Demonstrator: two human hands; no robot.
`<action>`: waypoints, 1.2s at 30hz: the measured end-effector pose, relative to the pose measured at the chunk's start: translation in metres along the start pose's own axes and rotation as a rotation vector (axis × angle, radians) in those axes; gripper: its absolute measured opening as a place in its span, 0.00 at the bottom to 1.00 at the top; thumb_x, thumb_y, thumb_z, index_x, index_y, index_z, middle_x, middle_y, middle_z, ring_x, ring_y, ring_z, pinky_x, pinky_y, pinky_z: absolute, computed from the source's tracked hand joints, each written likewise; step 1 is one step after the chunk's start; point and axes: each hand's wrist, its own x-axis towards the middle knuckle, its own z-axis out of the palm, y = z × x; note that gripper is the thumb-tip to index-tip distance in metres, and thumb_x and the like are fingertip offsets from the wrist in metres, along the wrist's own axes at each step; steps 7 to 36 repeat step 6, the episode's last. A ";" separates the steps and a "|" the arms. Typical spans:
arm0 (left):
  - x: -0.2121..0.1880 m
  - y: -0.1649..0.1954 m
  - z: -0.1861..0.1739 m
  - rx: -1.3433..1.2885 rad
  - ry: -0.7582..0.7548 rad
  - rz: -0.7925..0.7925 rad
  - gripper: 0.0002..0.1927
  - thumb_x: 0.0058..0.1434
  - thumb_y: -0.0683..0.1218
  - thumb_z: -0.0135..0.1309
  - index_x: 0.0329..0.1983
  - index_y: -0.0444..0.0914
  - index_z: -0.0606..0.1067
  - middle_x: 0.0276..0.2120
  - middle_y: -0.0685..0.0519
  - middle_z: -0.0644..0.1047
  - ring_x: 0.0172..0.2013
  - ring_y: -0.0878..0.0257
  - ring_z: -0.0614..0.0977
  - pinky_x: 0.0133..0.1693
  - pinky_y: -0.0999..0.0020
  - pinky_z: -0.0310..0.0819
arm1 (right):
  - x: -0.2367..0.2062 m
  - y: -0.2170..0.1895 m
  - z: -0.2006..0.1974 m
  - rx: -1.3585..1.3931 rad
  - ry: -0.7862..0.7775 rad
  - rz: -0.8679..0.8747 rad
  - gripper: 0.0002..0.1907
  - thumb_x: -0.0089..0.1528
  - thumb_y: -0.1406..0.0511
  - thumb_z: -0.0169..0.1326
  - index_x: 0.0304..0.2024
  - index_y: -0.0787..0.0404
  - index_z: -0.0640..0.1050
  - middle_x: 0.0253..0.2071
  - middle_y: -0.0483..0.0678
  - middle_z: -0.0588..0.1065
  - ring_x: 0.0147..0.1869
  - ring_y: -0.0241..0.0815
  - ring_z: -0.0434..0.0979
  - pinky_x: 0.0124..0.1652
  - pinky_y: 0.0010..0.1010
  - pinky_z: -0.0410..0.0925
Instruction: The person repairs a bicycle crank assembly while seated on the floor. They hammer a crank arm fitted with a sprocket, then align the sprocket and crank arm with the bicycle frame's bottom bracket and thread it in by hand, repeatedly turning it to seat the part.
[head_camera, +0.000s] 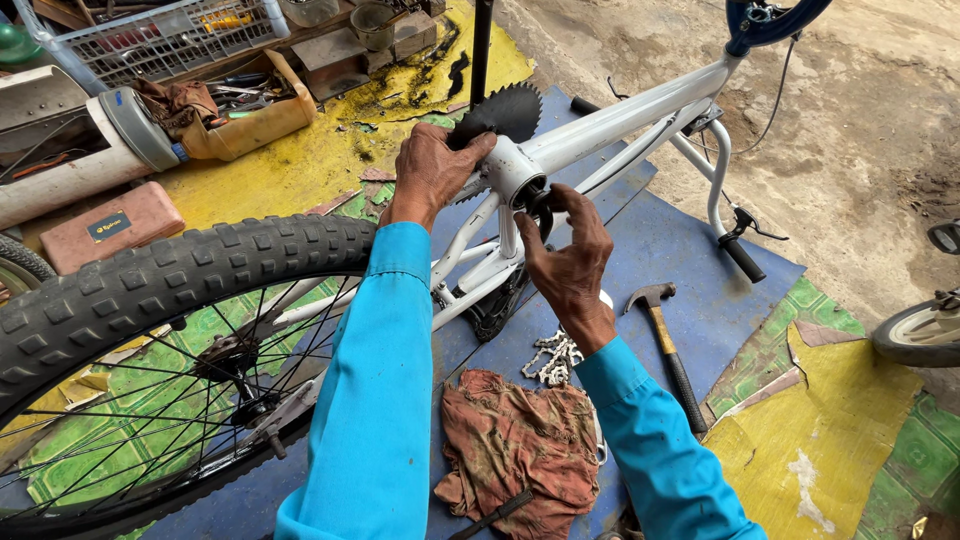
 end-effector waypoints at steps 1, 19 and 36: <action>-0.001 0.000 0.000 -0.006 -0.006 -0.005 0.28 0.47 0.66 0.66 0.33 0.36 0.85 0.30 0.43 0.84 0.34 0.50 0.87 0.43 0.57 0.79 | -0.001 -0.001 -0.001 -0.033 0.009 -0.047 0.26 0.59 0.64 0.68 0.57 0.62 0.74 0.49 0.55 0.80 0.54 0.49 0.82 0.52 0.43 0.76; -0.002 0.002 -0.002 -0.008 -0.025 -0.013 0.28 0.48 0.66 0.65 0.34 0.37 0.85 0.31 0.43 0.85 0.35 0.51 0.87 0.44 0.57 0.79 | -0.002 0.002 0.000 0.015 -0.015 -0.050 0.35 0.56 0.66 0.71 0.63 0.60 0.70 0.57 0.55 0.75 0.62 0.50 0.79 0.60 0.44 0.76; -0.002 0.002 -0.002 -0.008 -0.025 -0.013 0.28 0.48 0.66 0.65 0.34 0.37 0.85 0.31 0.43 0.85 0.35 0.51 0.87 0.44 0.57 0.79 | -0.002 0.002 0.000 0.015 -0.015 -0.050 0.35 0.56 0.66 0.71 0.63 0.60 0.70 0.57 0.55 0.75 0.62 0.50 0.79 0.60 0.44 0.76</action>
